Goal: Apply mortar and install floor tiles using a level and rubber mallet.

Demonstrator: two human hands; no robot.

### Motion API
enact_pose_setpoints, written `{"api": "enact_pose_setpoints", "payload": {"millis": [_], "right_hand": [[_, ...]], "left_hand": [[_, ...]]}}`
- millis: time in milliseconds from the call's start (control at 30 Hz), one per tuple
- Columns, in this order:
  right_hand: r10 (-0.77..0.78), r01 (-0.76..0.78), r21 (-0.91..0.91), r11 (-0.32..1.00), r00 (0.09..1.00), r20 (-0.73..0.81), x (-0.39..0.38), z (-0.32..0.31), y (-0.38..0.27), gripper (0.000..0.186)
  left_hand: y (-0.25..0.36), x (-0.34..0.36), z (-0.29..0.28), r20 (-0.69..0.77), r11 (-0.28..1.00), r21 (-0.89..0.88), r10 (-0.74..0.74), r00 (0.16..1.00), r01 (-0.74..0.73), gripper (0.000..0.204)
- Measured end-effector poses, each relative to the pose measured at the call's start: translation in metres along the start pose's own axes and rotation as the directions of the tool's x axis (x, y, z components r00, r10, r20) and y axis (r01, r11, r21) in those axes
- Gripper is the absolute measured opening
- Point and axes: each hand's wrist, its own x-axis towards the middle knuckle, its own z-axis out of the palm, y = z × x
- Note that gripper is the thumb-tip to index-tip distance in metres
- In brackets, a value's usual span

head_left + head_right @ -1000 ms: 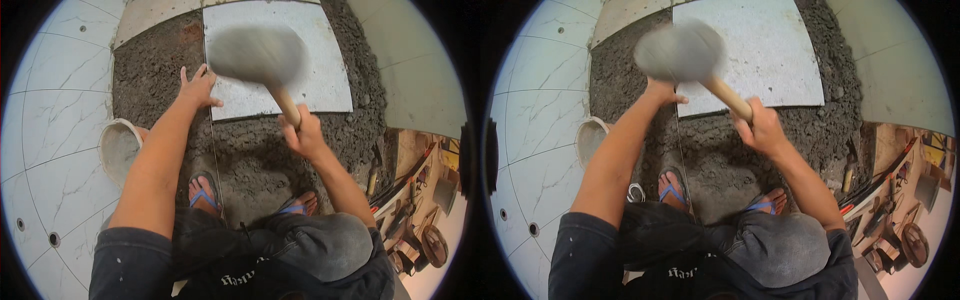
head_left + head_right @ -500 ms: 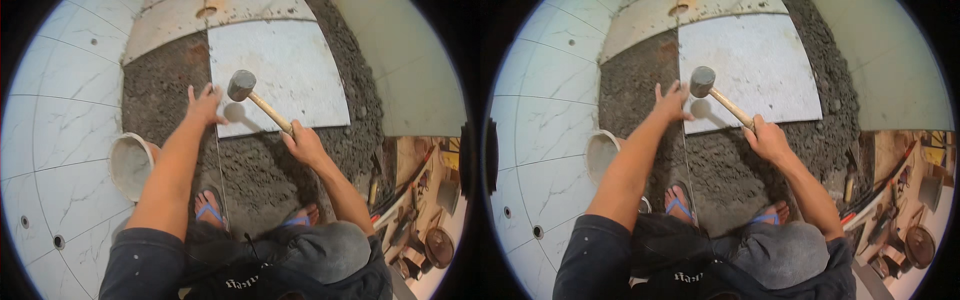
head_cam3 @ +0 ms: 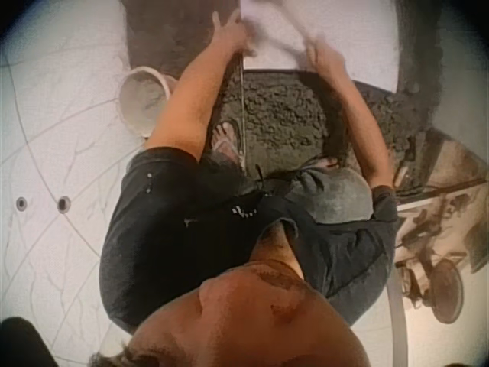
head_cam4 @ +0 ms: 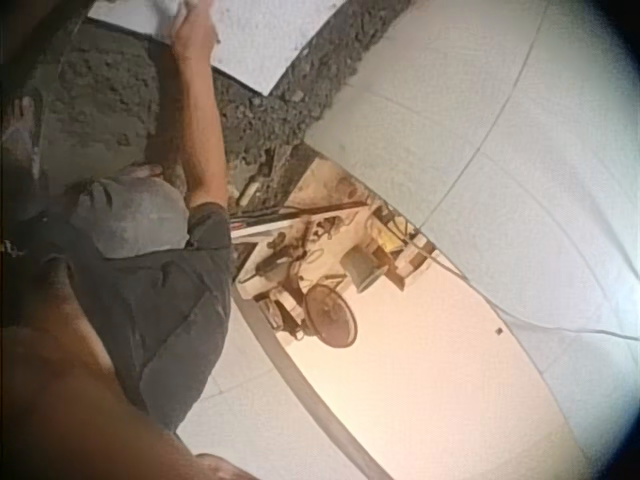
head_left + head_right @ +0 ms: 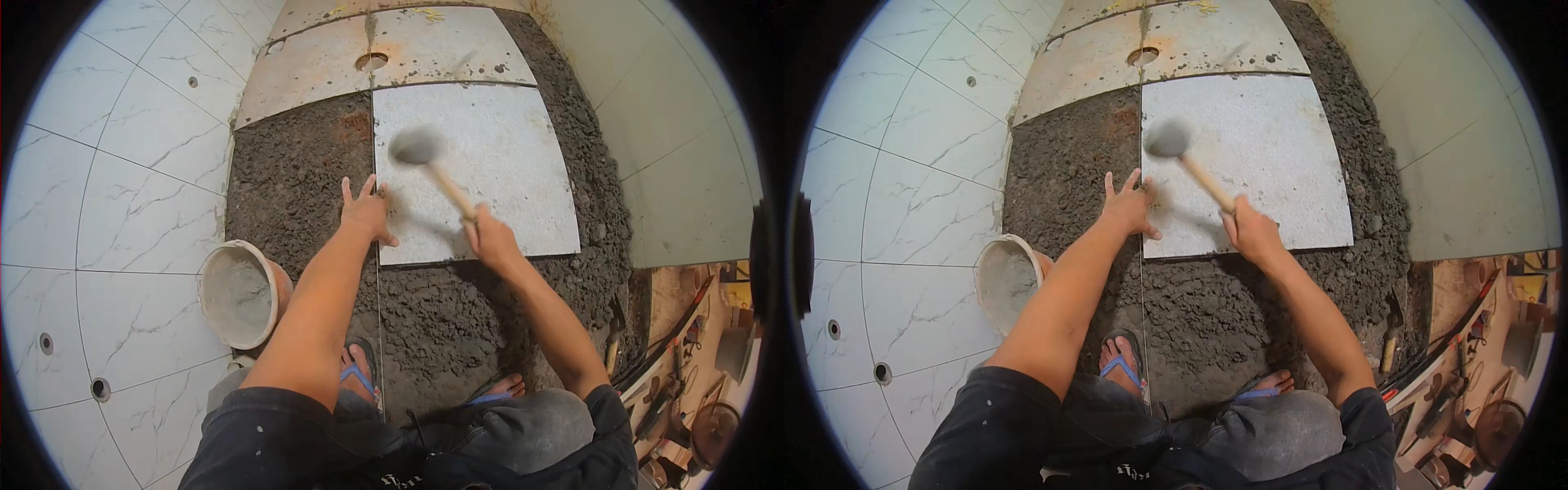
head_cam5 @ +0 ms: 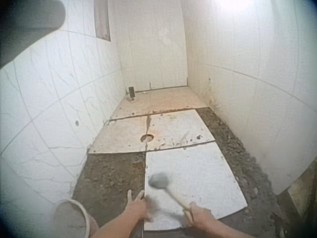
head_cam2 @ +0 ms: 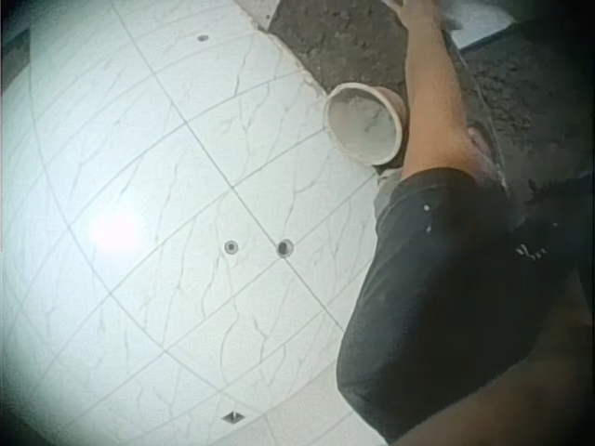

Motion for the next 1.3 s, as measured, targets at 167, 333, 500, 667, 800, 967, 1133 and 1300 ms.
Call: {"api": "enact_pose_setpoints", "payload": {"millis": [167,333,500,667,800,967,1133,1300], "right_hand": [[0.230,-0.240,0.154,0.958,0.970,0.076,0.013,-0.003,-0.006,0.023],[0.295,-0.292,0.348,0.891,0.954,0.045,0.029,0.015,0.001,0.028],[0.423,-0.242,-0.423,0.873,0.806,0.413,0.027,0.022,0.016,0.031],[0.211,-0.211,0.158,0.965,0.977,0.019,0.041,0.027,0.011,0.025],[0.344,-0.317,-0.146,0.937,0.910,0.231,0.037,0.031,0.012,0.028],[0.181,-0.178,-0.043,0.983,0.980,0.088,0.041,0.030,0.028,0.028],[0.212,-0.211,0.155,0.965,0.977,0.012,0.043,0.042,0.032,0.027],[0.400,-0.267,-0.419,0.868,0.876,0.271,0.062,0.036,0.037,0.031]], "left_hand": [[-0.002,-0.002,0.003,0.000,0.999,-0.027,-0.020,1.000,0.020,0.120],[-0.003,-0.002,0.003,-0.060,0.996,-0.083,0.008,0.998,-0.012,0.118],[-0.003,-0.001,0.003,-0.010,0.999,-0.046,0.007,1.000,-0.008,0.120],[-0.002,-0.001,0.005,-0.062,0.996,-0.084,-0.014,0.998,0.008,0.120],[-0.002,-0.001,0.002,-0.044,0.996,-0.092,-0.008,0.999,0.004,0.119],[-0.001,-0.002,0.000,0.054,0.998,-0.056,-0.017,0.998,0.020,0.120],[-0.002,-0.001,0.002,-0.041,0.996,-0.087,-0.016,0.999,0.012,0.124],[-0.003,0.001,0.001,-0.045,0.997,-0.075,-0.007,0.999,0.004,0.124]]}}
